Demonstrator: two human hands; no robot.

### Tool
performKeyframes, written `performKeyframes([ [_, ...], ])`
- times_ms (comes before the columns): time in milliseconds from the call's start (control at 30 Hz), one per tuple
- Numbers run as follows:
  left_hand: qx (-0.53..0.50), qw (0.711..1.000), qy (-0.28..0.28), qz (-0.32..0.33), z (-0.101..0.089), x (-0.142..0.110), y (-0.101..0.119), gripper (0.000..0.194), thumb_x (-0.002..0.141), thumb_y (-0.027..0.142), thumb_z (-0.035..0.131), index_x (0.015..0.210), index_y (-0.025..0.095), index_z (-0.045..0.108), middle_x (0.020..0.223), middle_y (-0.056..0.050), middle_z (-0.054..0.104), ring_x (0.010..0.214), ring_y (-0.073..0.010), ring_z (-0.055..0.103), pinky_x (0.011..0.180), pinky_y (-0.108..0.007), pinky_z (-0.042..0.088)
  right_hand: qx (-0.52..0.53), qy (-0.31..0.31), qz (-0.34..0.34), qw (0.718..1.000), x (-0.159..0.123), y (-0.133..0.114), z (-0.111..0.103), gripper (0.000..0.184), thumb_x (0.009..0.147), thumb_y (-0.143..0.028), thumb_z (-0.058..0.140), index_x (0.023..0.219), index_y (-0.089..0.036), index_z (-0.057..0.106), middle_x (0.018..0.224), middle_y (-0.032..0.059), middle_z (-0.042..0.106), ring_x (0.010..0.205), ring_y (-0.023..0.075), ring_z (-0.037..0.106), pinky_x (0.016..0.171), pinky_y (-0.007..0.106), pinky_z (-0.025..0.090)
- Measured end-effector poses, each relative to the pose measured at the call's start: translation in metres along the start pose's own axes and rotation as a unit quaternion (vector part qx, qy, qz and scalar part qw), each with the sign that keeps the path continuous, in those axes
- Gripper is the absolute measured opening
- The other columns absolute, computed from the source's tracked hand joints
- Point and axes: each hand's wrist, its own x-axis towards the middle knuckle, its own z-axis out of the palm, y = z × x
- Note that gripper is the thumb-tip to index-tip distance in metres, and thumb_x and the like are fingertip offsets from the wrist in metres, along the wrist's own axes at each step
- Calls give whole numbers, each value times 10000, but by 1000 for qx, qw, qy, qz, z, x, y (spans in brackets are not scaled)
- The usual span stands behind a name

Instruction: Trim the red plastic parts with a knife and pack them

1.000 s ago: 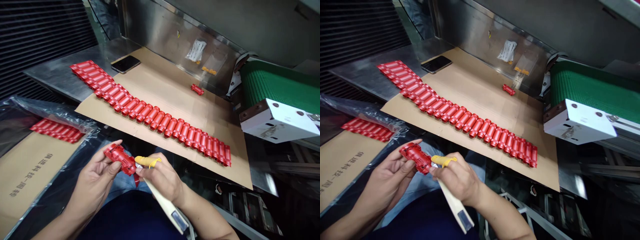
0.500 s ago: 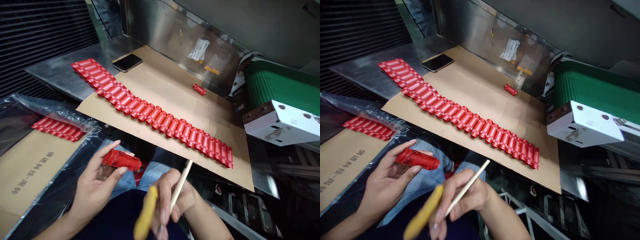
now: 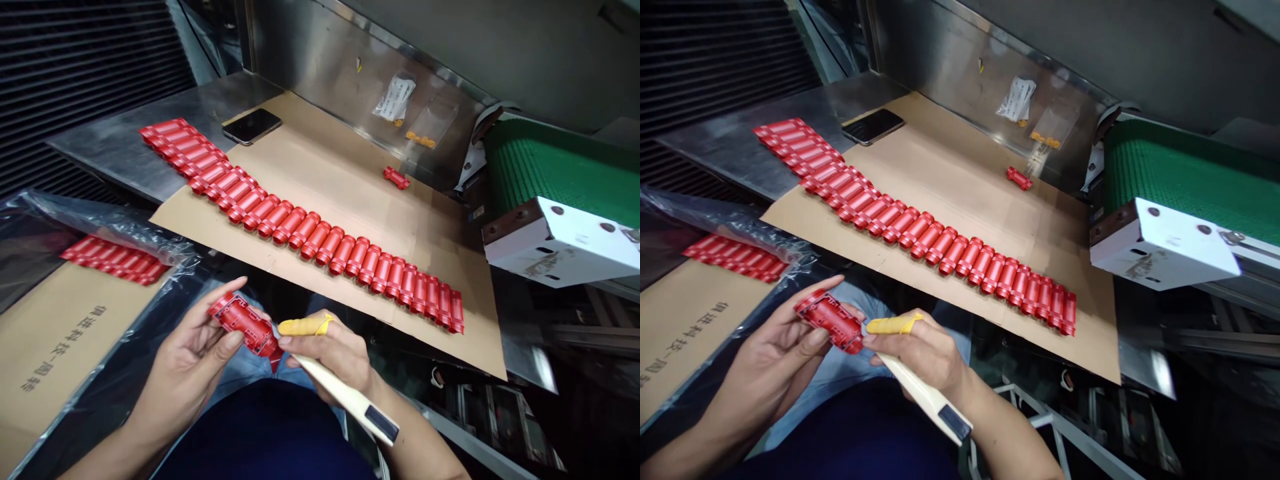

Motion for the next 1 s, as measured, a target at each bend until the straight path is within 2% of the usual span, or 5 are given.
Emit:
performKeyframes([
  [500,-36,996,-65,-49,-1,1,4,760,1035,393,892,1741,372,609,1133,-51,855,993,-213,787,1033,-308,663,-10,-129,16,991,14,-1,-23,249,1178,-234,736,1412,-162,778,1355,120,842,1168,193,823,1031,320,734],
  [600,-58,994,-52,-82,11,-1,13,738,1035,410,893,1715,338,618,1036,-24,815,920,-182,754,926,-249,655,-72,-213,-11,974,21,-3,-29,198,1220,-210,637,1319,-138,793,1155,89,856,1006,192,780,901,305,721],
  [733,-76,991,-48,-95,19,-1,16,608,1018,434,904,1575,304,697,973,-18,785,830,-167,729,798,-221,634,-112,-199,-51,972,21,-2,-24,166,1205,-184,643,1209,-133,801,997,87,838,879,213,736,797,327,693],
  [867,-55,995,-50,-72,11,2,7,557,1020,435,901,1535,310,731,994,-34,804,840,-179,748,810,-235,650,75,-101,105,987,10,3,-11,126,1181,-251,722,1272,-192,785,1136,100,871,999,204,835,899,326,709],
  [1000,9,997,-80,-10,-6,9,-3,631,1011,396,914,1608,350,715,1105,-50,846,949,-218,807,891,-265,686,306,-27,348,886,3,7,0,279,1082,-456,884,1136,-201,785,984,51,860,765,162,809,747,299,684],
])
